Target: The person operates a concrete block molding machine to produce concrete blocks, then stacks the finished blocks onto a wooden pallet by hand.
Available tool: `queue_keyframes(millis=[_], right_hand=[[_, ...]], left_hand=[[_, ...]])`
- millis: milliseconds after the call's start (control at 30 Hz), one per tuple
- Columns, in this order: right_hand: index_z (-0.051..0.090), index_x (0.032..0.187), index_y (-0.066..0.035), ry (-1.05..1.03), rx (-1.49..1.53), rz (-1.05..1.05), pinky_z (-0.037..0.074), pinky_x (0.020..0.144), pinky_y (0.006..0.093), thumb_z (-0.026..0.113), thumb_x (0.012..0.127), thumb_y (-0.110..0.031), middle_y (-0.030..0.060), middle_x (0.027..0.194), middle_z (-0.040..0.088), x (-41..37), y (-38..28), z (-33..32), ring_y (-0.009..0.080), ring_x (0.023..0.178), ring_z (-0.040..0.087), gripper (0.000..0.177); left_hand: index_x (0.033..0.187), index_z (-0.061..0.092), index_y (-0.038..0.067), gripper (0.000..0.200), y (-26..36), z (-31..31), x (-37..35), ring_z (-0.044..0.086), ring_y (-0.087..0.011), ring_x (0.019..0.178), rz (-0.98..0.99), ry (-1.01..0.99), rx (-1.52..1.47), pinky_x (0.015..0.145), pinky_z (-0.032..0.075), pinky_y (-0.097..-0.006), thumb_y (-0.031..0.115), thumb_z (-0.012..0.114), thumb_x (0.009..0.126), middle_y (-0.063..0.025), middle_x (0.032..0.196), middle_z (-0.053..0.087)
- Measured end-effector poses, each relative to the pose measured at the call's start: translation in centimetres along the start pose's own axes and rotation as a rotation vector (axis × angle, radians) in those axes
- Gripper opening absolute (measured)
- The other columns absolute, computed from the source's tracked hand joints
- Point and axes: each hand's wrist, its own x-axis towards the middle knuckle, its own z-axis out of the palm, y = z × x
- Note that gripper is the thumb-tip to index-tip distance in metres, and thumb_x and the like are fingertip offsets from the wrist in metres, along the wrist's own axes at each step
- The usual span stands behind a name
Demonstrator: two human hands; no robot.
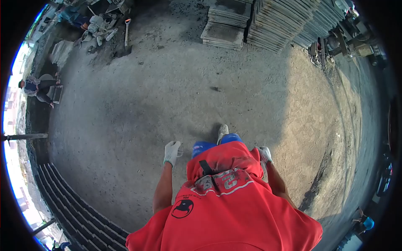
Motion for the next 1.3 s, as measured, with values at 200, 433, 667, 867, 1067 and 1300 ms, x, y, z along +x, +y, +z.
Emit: queue_keyframes(millis=[200, 433, 667, 867, 1067, 1300], right_hand=[[0.067, 0.080, 0.003, 0.088, 0.119, 0.037, 0.049, 0.050, 0.0327, 0.062, 0.086, -0.036, 0.0079, 0.058, 0.058, 15.3, -18.6, 0.7, 0.0174, 0.053, 0.059, 0.039], [0.066, 0.087, 0.002, 0.168, 0.235, -0.018, 0.048, 0.051, 0.0312, 0.063, 0.086, -0.035, 0.0079, 0.064, 0.060, 26.3, -36.3, 4.5, 0.0158, 0.055, 0.059, 0.037], [0.066, 0.086, 0.002, 0.217, 0.425, 0.231, 0.048, 0.049, 0.0307, 0.063, 0.086, -0.038, 0.0068, 0.065, 0.060, 37.4, -40.1, 5.0, 0.0149, 0.055, 0.058, 0.040], [0.068, 0.085, 0.002, 0.328, 0.472, 0.307, 0.045, 0.046, 0.0309, 0.064, 0.085, -0.053, 0.0060, 0.060, 0.058, 55.0, -41.5, -1.1, 0.0146, 0.050, 0.056, 0.054], [0.068, 0.093, 0.000, 0.458, 0.189, 0.171, 0.047, 0.073, 0.0393, 0.057, 0.087, -0.057, 0.0210, 0.082, 0.066, 80.5, -46.9, -7.4, 0.0344, 0.079, 0.064, 0.059], [0.062, 0.115, -0.001, 0.727, 0.100, 0.231, 0.046, 0.086, 0.0402, 0.049, 0.092, -0.057, 0.0211, 0.105, 0.067, 108.2, -43.2, -7.3, 0.0362, 0.103, 0.062, 0.062]], left_hand=[[0.081, 0.060, 0.003, 0.022, 5.4, -5.0, 8.2, 0.059, -0.0187, 0.051, -0.196, -0.005, 0.009, 0.048, 0.049, -0.0327, 0.024, 0.058, 0.087, -0.0087, 0.067, 0.061], [0.085, 0.063, 0.004, 0.023, 24.1, -8.7, 29.2, 0.062, -0.0201, 0.054, -0.136, -0.063, 0.139, 0.049, 0.051, -0.0348, 0.026, 0.059, 0.086, -0.0099, 0.070, 0.064], [0.091, 0.063, 0.005, 0.023, 52.6, -3.2, 46.1, 0.066, -0.0200, 0.059, 0.132, -0.122, 0.261, 0.054, 0.054, -0.0331, 0.027, 0.060, 0.090, -0.0093, 0.075, 0.067], [0.093, 0.063, 0.003, 0.025, 67.5, 8.8, 58.1, 0.068, -0.0219, 0.063, 0.079, -0.192, 0.381, 0.057, 0.057, -0.0348, 0.027, 0.062, 0.091, -0.0100, 0.080, 0.069], [0.096, 0.065, 0.005, 0.031, 74.0, 20.5, 78.5, 0.066, -0.0191, 0.059, 0.027, -0.182, 0.417, 0.054, 0.055, -0.0317, 0.035, 0.065, 0.090, -0.0088, 0.076, 0.068], [0.095, 0.060, 0.006, 0.039, 71.1, 34.3, 107.5, 0.066, -0.0209, 0.062, -0.066, -0.182, 0.330, 0.058, 0.055, -0.0368, 0.045, 0.061, 0.091, -0.0073, 0.078, 0.067]])
